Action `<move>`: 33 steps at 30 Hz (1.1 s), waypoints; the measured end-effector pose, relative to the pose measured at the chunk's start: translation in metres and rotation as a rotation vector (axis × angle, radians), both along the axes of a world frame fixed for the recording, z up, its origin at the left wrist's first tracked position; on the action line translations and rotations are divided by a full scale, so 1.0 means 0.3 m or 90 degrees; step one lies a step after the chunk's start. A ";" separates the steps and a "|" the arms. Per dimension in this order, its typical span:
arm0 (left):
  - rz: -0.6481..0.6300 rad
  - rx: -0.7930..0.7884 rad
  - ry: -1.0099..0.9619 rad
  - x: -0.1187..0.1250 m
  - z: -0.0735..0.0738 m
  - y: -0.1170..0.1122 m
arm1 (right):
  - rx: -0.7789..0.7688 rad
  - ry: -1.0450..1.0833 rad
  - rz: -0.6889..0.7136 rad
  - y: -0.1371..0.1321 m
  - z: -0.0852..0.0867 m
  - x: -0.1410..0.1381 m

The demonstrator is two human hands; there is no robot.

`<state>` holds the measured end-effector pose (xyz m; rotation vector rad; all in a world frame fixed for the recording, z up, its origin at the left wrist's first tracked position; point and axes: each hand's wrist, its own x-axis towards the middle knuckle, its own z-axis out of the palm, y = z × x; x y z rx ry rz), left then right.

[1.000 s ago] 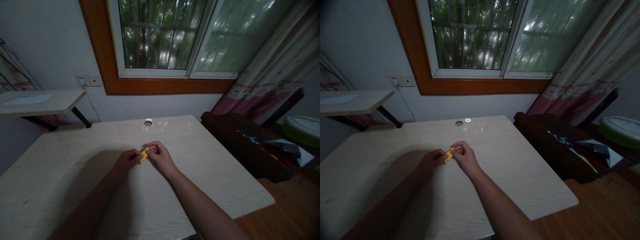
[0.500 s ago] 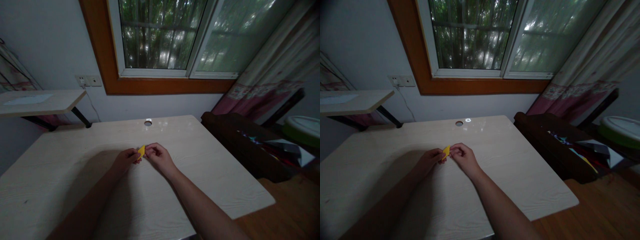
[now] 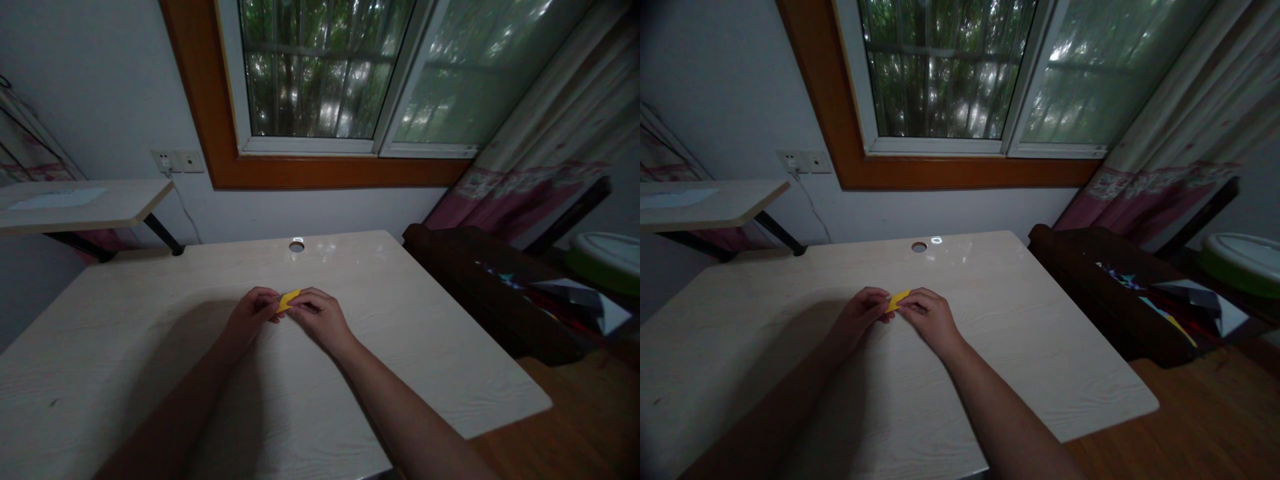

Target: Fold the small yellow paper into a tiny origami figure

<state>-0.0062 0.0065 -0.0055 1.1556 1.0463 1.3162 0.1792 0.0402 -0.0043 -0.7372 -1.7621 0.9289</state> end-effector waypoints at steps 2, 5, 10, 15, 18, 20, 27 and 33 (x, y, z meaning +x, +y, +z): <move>0.017 0.046 0.005 0.001 -0.008 -0.001 | 0.004 0.011 -0.018 0.000 -0.001 -0.002; 0.021 0.116 0.088 -0.003 -0.022 -0.001 | 0.005 0.027 -0.034 -0.002 0.001 -0.005; 0.048 0.172 0.273 -0.009 -0.021 -0.008 | 0.006 0.037 -0.029 -0.009 0.008 -0.006; 0.086 0.190 0.321 -0.010 0.003 -0.021 | 0.005 0.020 -0.023 -0.014 0.016 -0.007; 0.087 0.184 0.300 -0.013 0.009 -0.024 | 0.000 0.028 -0.002 -0.016 0.022 -0.007; 0.084 0.182 0.288 -0.015 0.011 -0.026 | -0.006 0.033 0.012 -0.016 0.024 -0.006; 0.068 0.166 0.283 -0.014 0.013 -0.033 | -0.014 0.042 0.008 -0.008 0.010 -0.002; 0.050 0.193 0.289 -0.015 0.001 -0.031 | -0.002 0.017 -0.021 -0.016 0.023 -0.001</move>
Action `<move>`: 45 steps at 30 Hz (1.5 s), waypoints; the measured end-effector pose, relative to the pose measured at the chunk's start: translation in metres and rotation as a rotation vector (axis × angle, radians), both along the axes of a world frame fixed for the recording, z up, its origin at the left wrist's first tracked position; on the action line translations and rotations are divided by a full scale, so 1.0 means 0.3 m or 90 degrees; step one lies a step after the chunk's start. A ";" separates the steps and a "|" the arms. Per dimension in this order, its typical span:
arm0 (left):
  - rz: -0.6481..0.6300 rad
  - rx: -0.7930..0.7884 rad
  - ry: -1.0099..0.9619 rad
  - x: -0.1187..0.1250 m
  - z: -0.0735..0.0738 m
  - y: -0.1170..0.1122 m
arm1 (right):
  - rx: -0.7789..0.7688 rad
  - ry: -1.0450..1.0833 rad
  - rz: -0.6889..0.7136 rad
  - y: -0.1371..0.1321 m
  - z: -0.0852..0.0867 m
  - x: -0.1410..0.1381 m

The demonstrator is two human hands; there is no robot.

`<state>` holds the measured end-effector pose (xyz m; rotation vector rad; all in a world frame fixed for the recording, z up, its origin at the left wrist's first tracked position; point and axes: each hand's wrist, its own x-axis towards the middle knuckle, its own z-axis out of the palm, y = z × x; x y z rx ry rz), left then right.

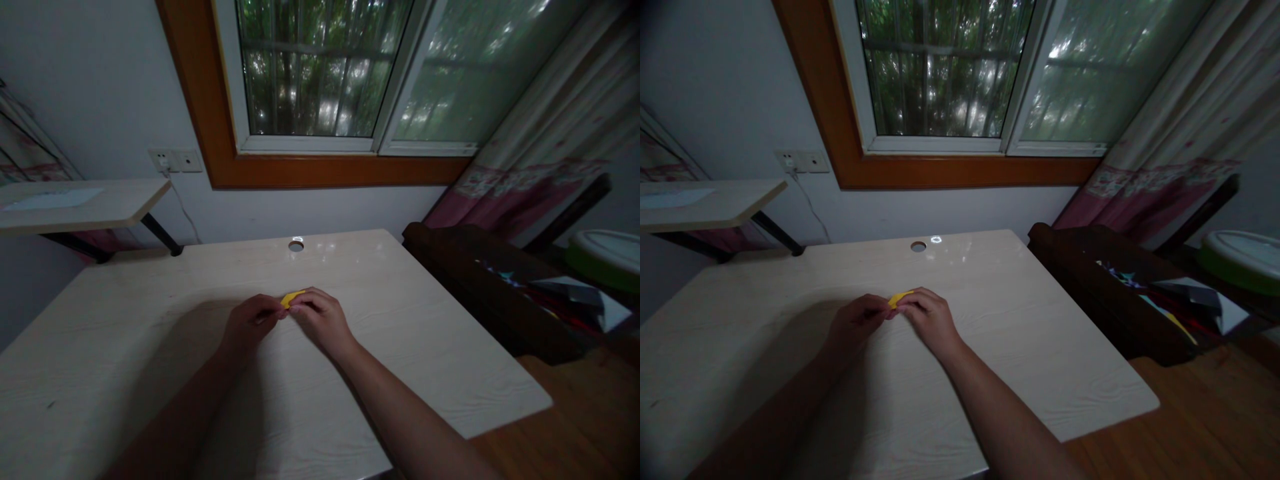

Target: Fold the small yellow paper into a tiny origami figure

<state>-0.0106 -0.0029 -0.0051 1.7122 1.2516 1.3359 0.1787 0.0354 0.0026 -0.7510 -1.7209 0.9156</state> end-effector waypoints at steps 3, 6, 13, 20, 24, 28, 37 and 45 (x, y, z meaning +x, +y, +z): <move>0.003 0.046 0.039 0.003 0.004 0.001 | 0.024 -0.007 -0.003 -0.004 0.008 0.000; 0.000 0.105 0.079 0.006 0.019 0.000 | 0.054 -0.009 0.011 -0.004 0.009 -0.001; 0.012 0.138 0.095 0.006 0.025 -0.003 | 0.091 -0.019 0.026 -0.005 0.004 -0.003; 0.012 0.109 0.033 0.014 0.009 0.000 | 0.086 -0.025 0.007 -0.009 0.014 -0.006; 0.005 0.075 0.011 0.013 0.009 0.000 | 0.063 -0.016 0.007 -0.009 0.011 -0.008; -0.008 0.015 -0.010 0.007 0.009 -0.003 | 0.063 -0.018 0.013 -0.006 0.004 -0.007; -0.041 -0.086 -0.215 0.021 -0.026 0.019 | 0.079 -0.048 0.022 -0.006 0.014 -0.002; -0.005 -0.084 -0.257 0.021 -0.023 0.034 | -0.082 0.067 0.010 0.007 -0.034 -0.020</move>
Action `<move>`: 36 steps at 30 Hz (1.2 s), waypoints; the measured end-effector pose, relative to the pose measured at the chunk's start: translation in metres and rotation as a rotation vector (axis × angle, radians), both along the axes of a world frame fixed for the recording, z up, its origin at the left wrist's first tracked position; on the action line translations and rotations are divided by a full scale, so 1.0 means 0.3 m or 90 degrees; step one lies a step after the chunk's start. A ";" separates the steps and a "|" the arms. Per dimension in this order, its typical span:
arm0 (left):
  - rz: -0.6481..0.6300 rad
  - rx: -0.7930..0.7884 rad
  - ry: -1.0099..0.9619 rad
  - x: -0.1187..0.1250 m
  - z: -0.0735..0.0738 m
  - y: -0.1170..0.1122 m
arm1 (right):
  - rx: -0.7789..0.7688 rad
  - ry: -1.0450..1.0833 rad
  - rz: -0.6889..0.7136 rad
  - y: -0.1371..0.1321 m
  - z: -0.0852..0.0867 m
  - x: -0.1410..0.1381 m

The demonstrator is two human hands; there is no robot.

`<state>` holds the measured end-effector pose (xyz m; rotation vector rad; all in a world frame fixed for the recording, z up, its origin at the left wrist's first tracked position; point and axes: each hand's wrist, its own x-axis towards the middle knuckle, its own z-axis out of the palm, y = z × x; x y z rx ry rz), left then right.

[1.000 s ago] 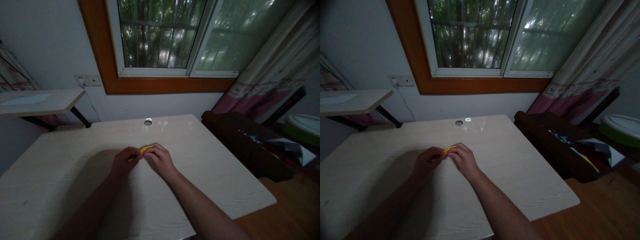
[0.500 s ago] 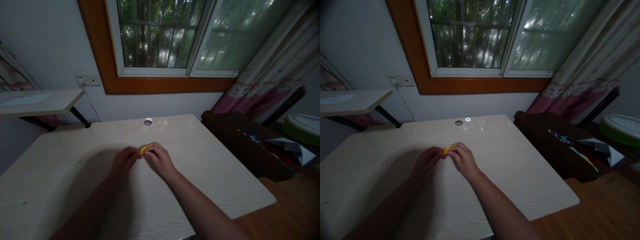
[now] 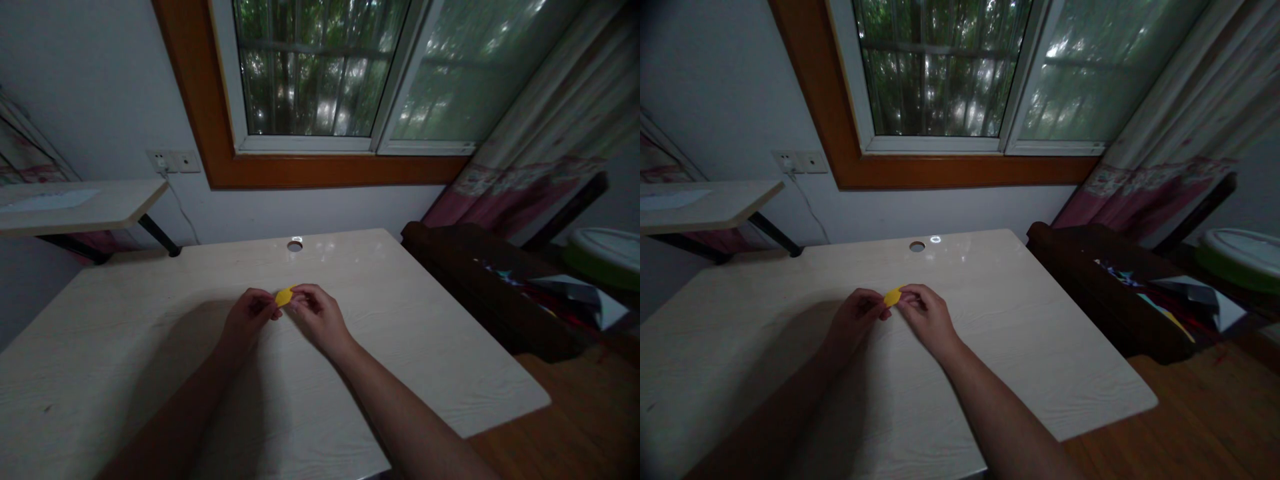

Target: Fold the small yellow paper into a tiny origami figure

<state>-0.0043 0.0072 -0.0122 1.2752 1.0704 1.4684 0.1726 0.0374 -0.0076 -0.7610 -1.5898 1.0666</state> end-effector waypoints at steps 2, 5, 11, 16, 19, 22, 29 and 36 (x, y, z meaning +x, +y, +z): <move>0.017 -0.004 -0.008 0.001 -0.001 0.004 | -0.046 0.055 -0.001 0.007 -0.014 -0.005; 0.024 -0.011 -0.018 0.002 -0.005 0.009 | -0.058 0.085 0.002 0.012 -0.018 -0.004; 0.010 -0.031 -0.039 0.004 0.006 0.003 | 0.006 -0.038 0.004 -0.003 0.003 0.005; -0.038 -0.061 -0.031 0.009 0.021 -0.006 | 0.081 -0.050 0.011 -0.002 0.015 0.008; -0.068 -0.071 -0.037 0.006 0.015 -0.007 | 0.127 -0.076 0.006 0.005 0.024 0.016; -0.082 -0.068 -0.055 -0.001 0.002 -0.006 | 0.154 -0.104 0.014 0.006 0.033 0.025; -0.102 -0.061 -0.112 0.001 0.005 -0.008 | 0.196 -0.131 0.009 0.002 0.037 0.030; -0.010 0.011 0.039 0.010 0.027 -0.028 | 0.197 -0.106 -0.048 0.002 0.026 0.026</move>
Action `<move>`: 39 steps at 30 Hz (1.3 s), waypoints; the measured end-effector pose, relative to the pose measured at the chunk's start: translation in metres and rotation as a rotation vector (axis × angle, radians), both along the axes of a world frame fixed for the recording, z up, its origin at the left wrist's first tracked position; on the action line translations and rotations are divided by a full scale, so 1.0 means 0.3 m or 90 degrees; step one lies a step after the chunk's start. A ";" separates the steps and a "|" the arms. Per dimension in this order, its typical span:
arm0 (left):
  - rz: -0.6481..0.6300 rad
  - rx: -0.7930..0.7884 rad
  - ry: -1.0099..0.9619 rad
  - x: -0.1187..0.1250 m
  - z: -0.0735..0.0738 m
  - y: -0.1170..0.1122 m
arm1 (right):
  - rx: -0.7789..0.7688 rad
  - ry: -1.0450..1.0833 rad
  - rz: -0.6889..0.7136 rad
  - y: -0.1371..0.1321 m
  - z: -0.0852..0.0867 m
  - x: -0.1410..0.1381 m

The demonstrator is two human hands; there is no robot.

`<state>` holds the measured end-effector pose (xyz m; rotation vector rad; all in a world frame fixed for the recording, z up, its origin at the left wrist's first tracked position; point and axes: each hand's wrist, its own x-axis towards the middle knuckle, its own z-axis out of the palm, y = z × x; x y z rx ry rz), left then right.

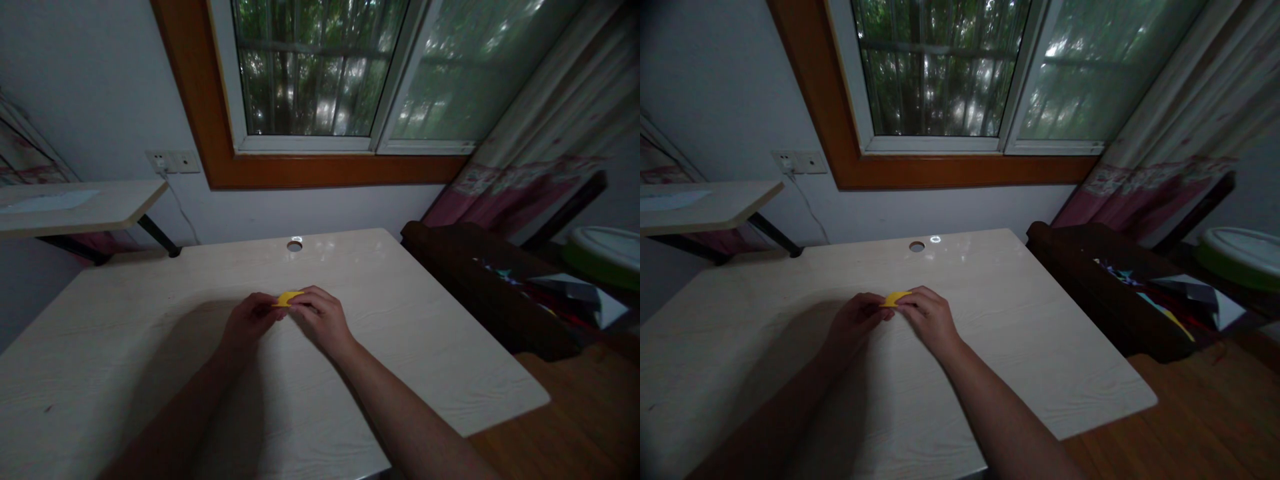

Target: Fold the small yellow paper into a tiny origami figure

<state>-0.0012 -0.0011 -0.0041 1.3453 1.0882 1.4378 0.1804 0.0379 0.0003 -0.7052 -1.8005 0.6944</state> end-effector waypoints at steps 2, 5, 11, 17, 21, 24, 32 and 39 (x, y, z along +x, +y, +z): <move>0.018 0.018 0.074 -0.002 0.003 -0.003 | 0.004 0.008 0.002 -0.003 0.000 -0.001; 0.051 0.062 0.163 -0.011 0.005 -0.005 | 0.000 0.011 0.012 -0.006 0.003 -0.003; 0.056 0.076 0.192 -0.019 0.008 -0.009 | -0.044 0.038 0.028 -0.010 0.009 -0.009; 0.056 0.073 0.205 -0.016 0.009 -0.005 | -0.106 0.066 0.035 -0.008 0.005 -0.016; 0.057 0.085 0.189 -0.010 0.007 -0.001 | -0.127 0.067 0.024 -0.008 0.005 -0.020; 0.062 0.087 0.180 -0.005 0.005 0.000 | -0.128 0.069 0.028 -0.009 0.007 -0.022; 0.056 0.091 0.217 -0.008 0.003 0.000 | -0.128 0.067 0.014 -0.013 0.008 -0.021; 0.037 0.119 0.241 -0.015 0.006 0.001 | -0.165 0.084 0.002 -0.009 0.001 -0.024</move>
